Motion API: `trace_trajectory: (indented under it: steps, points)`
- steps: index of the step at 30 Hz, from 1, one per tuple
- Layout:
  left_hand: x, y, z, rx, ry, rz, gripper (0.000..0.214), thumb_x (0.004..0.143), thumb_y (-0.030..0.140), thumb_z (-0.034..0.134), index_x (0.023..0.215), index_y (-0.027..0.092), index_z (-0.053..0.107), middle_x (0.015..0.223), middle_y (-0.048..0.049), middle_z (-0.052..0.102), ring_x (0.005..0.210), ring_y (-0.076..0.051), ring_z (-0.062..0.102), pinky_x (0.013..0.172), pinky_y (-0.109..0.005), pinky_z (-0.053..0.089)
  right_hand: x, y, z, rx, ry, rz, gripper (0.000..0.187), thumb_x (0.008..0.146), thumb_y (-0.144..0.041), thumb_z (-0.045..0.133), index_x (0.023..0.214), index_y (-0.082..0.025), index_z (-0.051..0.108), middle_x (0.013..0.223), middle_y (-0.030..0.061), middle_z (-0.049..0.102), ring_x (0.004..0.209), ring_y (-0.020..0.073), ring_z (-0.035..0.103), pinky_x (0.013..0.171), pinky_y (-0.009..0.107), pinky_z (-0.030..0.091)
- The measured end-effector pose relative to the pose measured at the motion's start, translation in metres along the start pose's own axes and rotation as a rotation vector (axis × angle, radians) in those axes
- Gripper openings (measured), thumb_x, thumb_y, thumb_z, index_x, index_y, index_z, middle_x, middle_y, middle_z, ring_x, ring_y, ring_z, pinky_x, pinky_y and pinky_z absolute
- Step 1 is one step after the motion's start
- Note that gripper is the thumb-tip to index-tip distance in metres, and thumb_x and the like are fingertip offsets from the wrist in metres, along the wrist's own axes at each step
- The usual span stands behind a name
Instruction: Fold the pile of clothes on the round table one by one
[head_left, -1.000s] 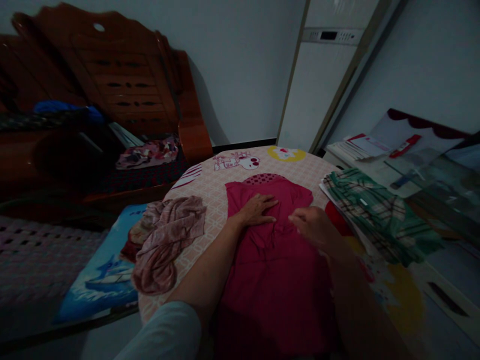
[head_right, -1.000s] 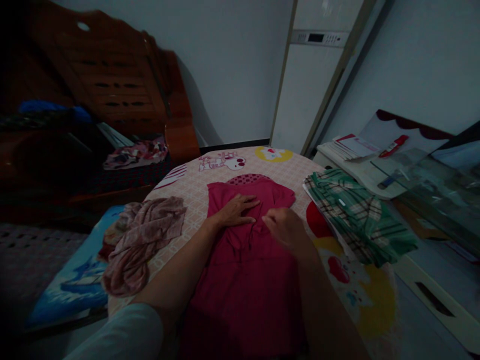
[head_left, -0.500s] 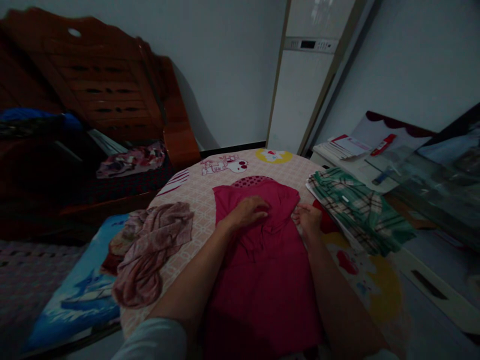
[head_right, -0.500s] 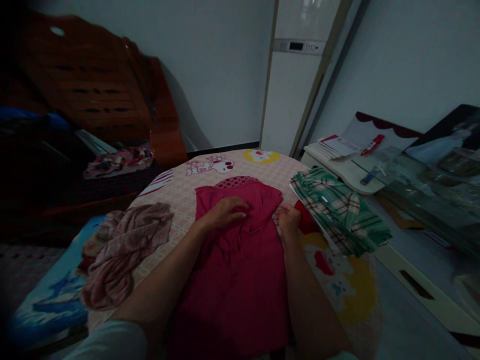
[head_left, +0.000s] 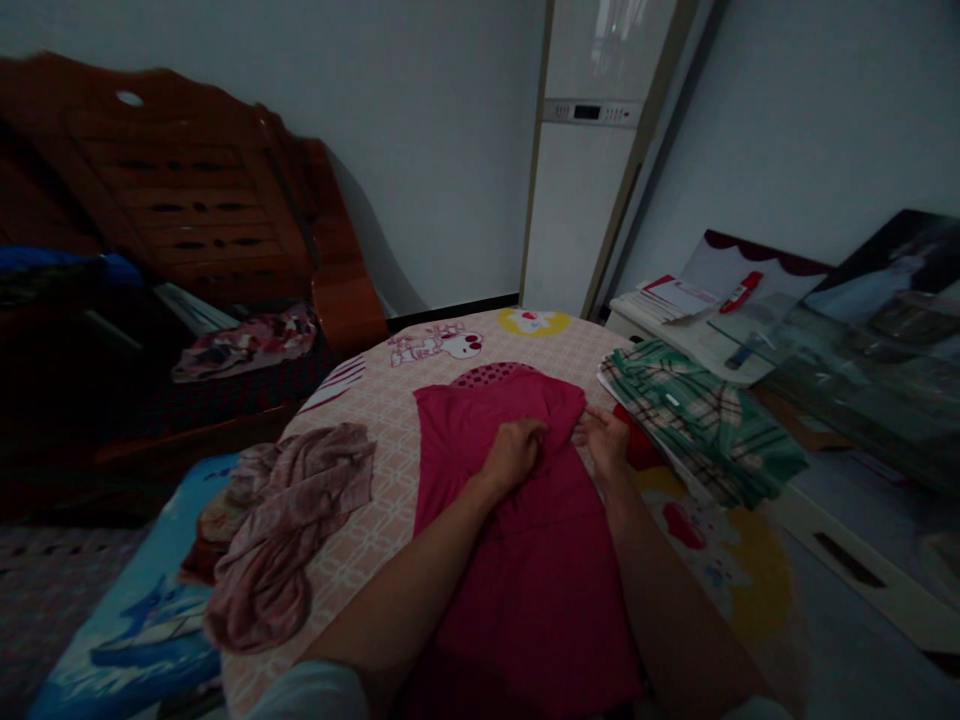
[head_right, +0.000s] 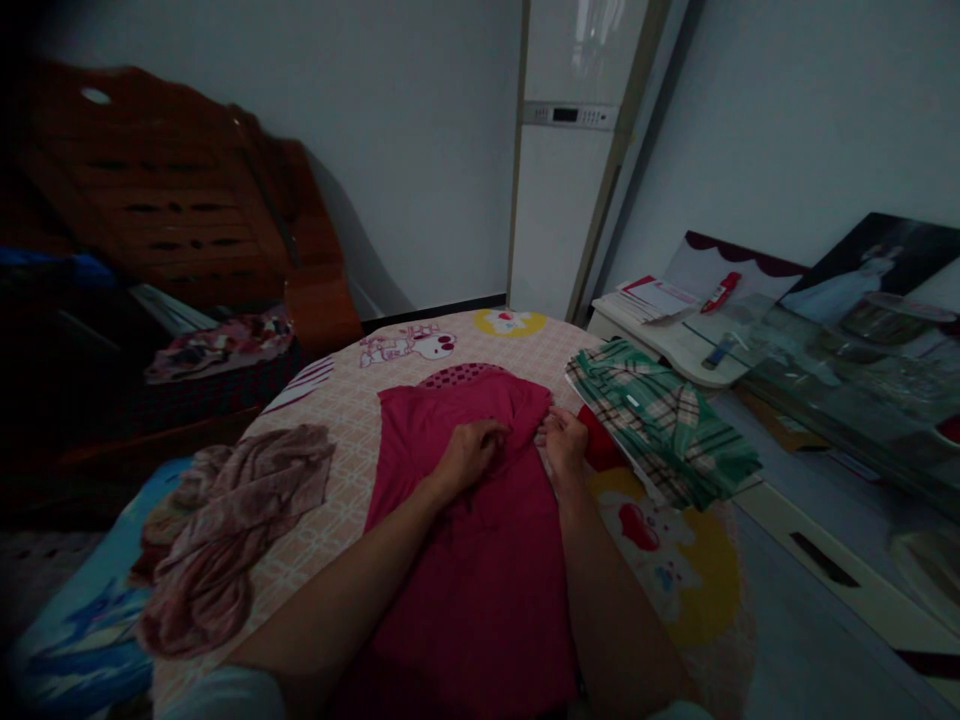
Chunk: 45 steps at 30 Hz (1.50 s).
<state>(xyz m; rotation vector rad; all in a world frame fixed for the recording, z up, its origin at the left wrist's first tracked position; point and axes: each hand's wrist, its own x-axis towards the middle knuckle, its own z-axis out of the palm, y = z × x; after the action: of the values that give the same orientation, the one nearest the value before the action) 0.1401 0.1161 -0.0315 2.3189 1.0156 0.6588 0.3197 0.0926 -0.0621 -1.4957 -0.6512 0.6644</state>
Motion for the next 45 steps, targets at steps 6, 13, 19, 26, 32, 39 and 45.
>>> trace_trajectory:
  steps: [6,13,19,26,32,39,45]
  points:
    - [-0.003,0.007,0.005,0.132,-0.072,0.113,0.036,0.078,0.024,0.068,0.113,0.013,0.065,0.108,-0.014,0.068,0.1,-0.027,0.064,0.088,-0.036,0.05,0.008,0.004,-0.001,-0.052,-0.119,-0.124,0.05,0.065,-0.029,0.058,0.11,-0.013,0.07,0.104,0.0107,0.073,0.075,0.0197,0.069,0.059,0.029,0.057]
    - [0.007,-0.002,0.01,-0.113,0.054,-0.079,0.013,0.08,0.012,0.055,0.081,0.016,0.068,0.083,-0.0065,0.071,0.077,-0.018,0.064,0.075,-0.028,0.047,0.009,0.006,0.0,0.077,-0.113,-0.135,0.049,0.066,-0.03,0.06,0.11,-0.011,0.071,0.108,0.0146,0.072,0.089,0.025,0.069,0.074,0.038,0.059]
    - [0.014,-0.021,0.008,-0.732,0.24,-0.313,0.014,0.074,0.025,0.06,0.064,0.016,0.058,0.059,0.0032,0.056,0.056,-0.01,0.049,0.057,-0.02,0.037,0.006,-0.002,0.001,0.043,-0.097,-0.078,0.057,0.063,-0.033,0.063,0.116,-0.011,0.069,0.112,0.0149,0.07,0.078,0.0206,0.068,0.053,0.027,0.054]
    - [0.015,-0.022,0.006,-0.906,0.314,-0.384,0.013,0.074,0.028,0.06,0.07,0.017,0.056,0.062,0.0046,0.052,0.056,-0.008,0.045,0.054,-0.019,0.033,-0.001,-0.01,0.001,0.048,-0.264,-0.06,0.062,0.064,-0.036,0.065,0.122,-0.016,0.066,0.081,0.0038,0.07,0.059,0.0129,0.061,0.041,0.019,0.041]
    - [0.014,-0.02,-0.003,-0.857,0.26,-0.344,0.024,0.074,0.02,0.057,0.097,0.019,0.059,0.059,0.0078,0.047,0.049,-0.007,0.039,0.049,-0.017,0.027,-0.001,-0.009,-0.001,-0.018,-0.276,-0.038,0.048,0.063,-0.039,0.069,0.101,-0.011,0.074,0.055,0.0005,0.062,0.045,0.0132,0.053,0.037,0.021,0.035]
    - [0.012,-0.022,-0.031,-0.846,-0.107,-0.273,0.047,0.068,0.015,0.061,0.115,0.016,0.059,0.056,0.0092,0.045,0.046,-0.006,0.037,0.045,-0.017,0.026,-0.005,-0.023,-0.001,0.273,-0.234,-0.165,0.04,0.069,-0.042,0.071,0.099,-0.016,0.075,0.102,0.0106,0.075,0.092,0.024,0.068,0.08,0.037,0.054]
    - [0.001,-0.036,-0.058,-0.96,-0.357,-0.38,0.063,0.065,0.016,0.066,0.127,0.02,0.054,0.065,0.0074,0.055,0.054,-0.008,0.054,0.055,-0.02,0.049,-0.027,-0.043,0.016,0.321,-0.654,-0.112,0.055,0.077,-0.048,0.066,0.128,-0.027,0.064,0.14,0.0105,0.056,0.124,0.0268,0.056,0.097,0.042,0.048]
